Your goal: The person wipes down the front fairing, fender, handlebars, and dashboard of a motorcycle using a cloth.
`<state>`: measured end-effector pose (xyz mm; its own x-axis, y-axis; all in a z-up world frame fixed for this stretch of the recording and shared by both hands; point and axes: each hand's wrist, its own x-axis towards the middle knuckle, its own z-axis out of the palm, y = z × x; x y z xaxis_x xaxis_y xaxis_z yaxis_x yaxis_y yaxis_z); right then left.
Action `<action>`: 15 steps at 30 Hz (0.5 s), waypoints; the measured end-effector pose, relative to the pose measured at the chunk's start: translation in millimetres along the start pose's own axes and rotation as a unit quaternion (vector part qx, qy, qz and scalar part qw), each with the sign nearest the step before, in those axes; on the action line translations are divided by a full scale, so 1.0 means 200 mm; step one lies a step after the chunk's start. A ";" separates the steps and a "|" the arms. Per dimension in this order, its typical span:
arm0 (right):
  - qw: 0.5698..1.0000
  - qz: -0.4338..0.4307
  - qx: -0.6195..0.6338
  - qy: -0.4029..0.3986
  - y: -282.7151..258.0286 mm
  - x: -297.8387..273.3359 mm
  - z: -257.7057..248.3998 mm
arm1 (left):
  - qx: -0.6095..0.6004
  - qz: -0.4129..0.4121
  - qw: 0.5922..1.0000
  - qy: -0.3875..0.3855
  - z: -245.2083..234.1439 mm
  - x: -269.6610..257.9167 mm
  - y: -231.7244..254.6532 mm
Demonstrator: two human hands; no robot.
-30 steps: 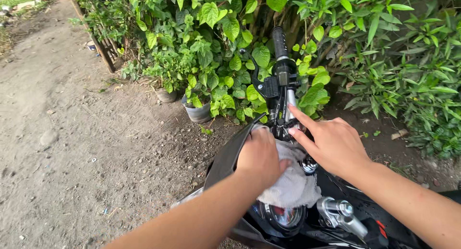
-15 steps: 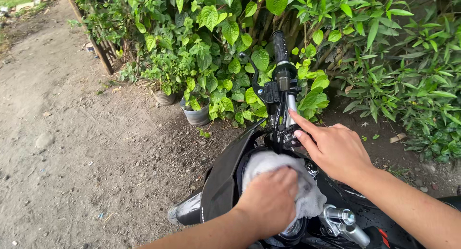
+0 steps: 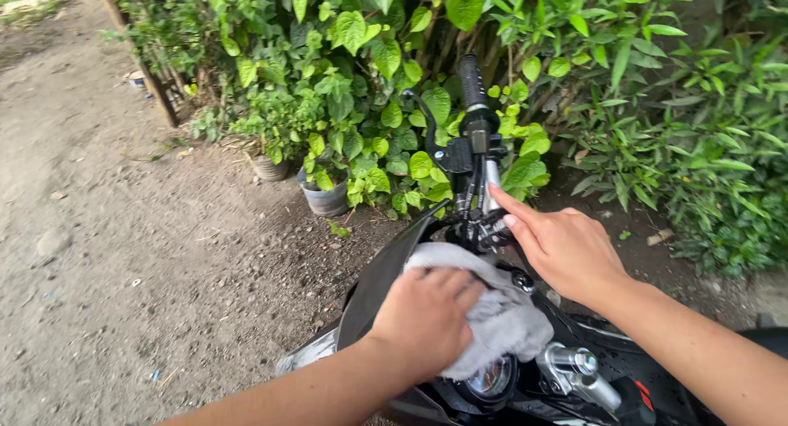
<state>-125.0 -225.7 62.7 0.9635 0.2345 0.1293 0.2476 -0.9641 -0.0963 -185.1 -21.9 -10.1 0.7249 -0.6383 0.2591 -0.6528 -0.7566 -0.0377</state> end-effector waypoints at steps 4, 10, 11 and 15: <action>0.992 -0.064 0.063 0.094 0.08 0.04 0.09 | 0.042 -0.091 0.994 -0.049 -0.05 0.16 0.11; 0.999 -0.034 -0.006 0.042 0.10 0.05 0.11 | -0.002 -0.020 0.982 -0.190 -0.16 0.06 0.06; 0.998 -0.036 -0.006 0.044 0.10 0.05 0.12 | -0.007 0.023 0.994 -0.108 -0.14 0.06 0.04; 0.999 -0.007 0.017 0.039 0.08 0.07 0.11 | -0.103 0.111 0.988 0.016 -0.14 0.07 -0.03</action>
<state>-106.0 -235.7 42.1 0.9495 0.2363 0.2063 0.2654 -0.9558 -0.1263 -177.1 -21.4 20.6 0.5531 -0.7784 0.2969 -0.8286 -0.5511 0.0985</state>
